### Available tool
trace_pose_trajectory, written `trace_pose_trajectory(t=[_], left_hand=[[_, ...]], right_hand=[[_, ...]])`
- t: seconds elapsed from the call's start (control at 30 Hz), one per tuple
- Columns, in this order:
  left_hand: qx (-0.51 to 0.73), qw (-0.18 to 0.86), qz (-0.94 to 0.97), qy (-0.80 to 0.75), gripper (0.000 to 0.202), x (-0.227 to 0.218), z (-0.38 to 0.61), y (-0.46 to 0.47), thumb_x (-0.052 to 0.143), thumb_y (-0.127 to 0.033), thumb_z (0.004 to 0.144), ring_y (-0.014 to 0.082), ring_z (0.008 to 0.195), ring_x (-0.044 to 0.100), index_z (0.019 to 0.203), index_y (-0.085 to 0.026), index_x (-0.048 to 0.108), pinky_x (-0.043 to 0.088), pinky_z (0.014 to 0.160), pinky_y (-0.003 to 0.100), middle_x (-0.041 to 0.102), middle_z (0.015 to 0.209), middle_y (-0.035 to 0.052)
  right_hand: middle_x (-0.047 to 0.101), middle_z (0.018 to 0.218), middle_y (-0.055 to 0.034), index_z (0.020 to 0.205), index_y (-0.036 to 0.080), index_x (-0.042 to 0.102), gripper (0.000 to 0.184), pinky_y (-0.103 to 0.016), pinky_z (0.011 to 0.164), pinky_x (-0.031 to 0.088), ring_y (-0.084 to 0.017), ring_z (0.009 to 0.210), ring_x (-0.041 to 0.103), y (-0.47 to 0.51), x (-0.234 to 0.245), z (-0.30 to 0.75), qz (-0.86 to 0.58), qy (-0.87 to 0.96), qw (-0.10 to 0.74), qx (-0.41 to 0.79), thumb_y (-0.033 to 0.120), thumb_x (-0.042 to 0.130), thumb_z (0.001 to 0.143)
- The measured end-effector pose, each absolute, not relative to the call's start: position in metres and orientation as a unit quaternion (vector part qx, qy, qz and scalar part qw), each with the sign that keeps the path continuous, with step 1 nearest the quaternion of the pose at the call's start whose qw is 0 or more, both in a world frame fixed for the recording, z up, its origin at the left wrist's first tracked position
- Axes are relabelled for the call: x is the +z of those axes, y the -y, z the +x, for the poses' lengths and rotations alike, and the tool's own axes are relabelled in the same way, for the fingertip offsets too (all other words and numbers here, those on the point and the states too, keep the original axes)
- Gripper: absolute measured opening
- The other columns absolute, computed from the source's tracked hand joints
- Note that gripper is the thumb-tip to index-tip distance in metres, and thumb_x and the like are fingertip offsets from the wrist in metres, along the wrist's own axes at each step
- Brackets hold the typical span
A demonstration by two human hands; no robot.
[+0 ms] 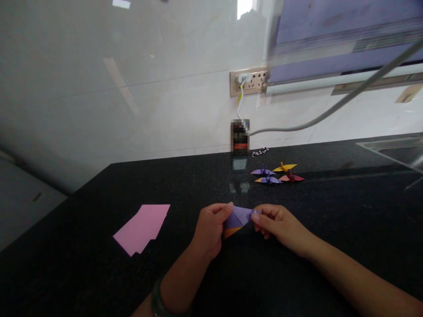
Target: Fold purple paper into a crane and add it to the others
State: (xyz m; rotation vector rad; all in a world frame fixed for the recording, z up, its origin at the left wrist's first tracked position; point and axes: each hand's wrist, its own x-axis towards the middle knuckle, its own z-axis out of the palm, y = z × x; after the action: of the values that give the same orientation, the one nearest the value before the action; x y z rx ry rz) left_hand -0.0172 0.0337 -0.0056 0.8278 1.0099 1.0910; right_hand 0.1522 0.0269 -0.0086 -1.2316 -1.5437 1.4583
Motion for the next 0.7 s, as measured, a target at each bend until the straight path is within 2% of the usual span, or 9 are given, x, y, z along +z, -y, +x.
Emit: trace_pose_trajectory(t=[0.23,0.5,0.6,0.7], left_hand=[[0.429,0.663,0.415,-0.451,0.019,-0.0054,-0.0163,-0.0295,0.065,-0.027,0.064,0.0125,0.059,0.055,0.074,-0.011,0.061,0.041,0.058,0.026,0.061,0.069,0.0041],[0.412,0.710,0.372,-0.434,0.024,-0.0083,-0.0169,-0.0317,0.059,-0.036,0.068,0.0090,0.046,0.048,0.067,-0.013,0.053,0.039,0.047,0.022,0.054,0.057,-0.0001],[0.414,0.700,0.379,-0.442,0.024,-0.0092,-0.0168,-0.0322,0.060,-0.036,0.068,0.0098,0.049,0.050,0.069,-0.013,0.054,0.039,0.048,0.023,0.055,0.059,0.0008],[0.417,0.686,0.392,-0.448,0.023,-0.0095,-0.0163,-0.0318,0.061,-0.034,0.067,0.0113,0.053,0.052,0.069,-0.012,0.056,0.040,0.053,0.025,0.057,0.062,0.0020]], right_hand=[[0.050,0.052,0.0039,0.060,0.016,0.051,0.028,-0.018,0.042,0.032,-0.006,0.043,0.042,-0.0246,-0.0096,0.1482,-0.477,0.603,0.365,0.525,0.040,0.054,0.074],[0.052,0.060,0.0018,0.071,0.015,0.055,0.024,-0.020,0.047,0.038,-0.008,0.049,0.046,-0.0224,-0.0069,0.1507,-0.433,0.591,0.371,0.571,0.039,0.055,0.074],[0.053,0.063,0.0012,0.085,0.016,0.056,0.023,-0.020,0.047,0.040,-0.009,0.051,0.047,-0.0230,-0.0101,0.1527,-0.435,0.589,0.384,0.562,0.037,0.054,0.075],[0.056,0.078,-0.0015,0.107,0.021,0.050,0.034,-0.023,0.055,0.044,-0.012,0.063,0.053,-0.0234,-0.0123,0.1560,-0.447,0.620,0.406,0.501,0.030,0.055,0.075]])
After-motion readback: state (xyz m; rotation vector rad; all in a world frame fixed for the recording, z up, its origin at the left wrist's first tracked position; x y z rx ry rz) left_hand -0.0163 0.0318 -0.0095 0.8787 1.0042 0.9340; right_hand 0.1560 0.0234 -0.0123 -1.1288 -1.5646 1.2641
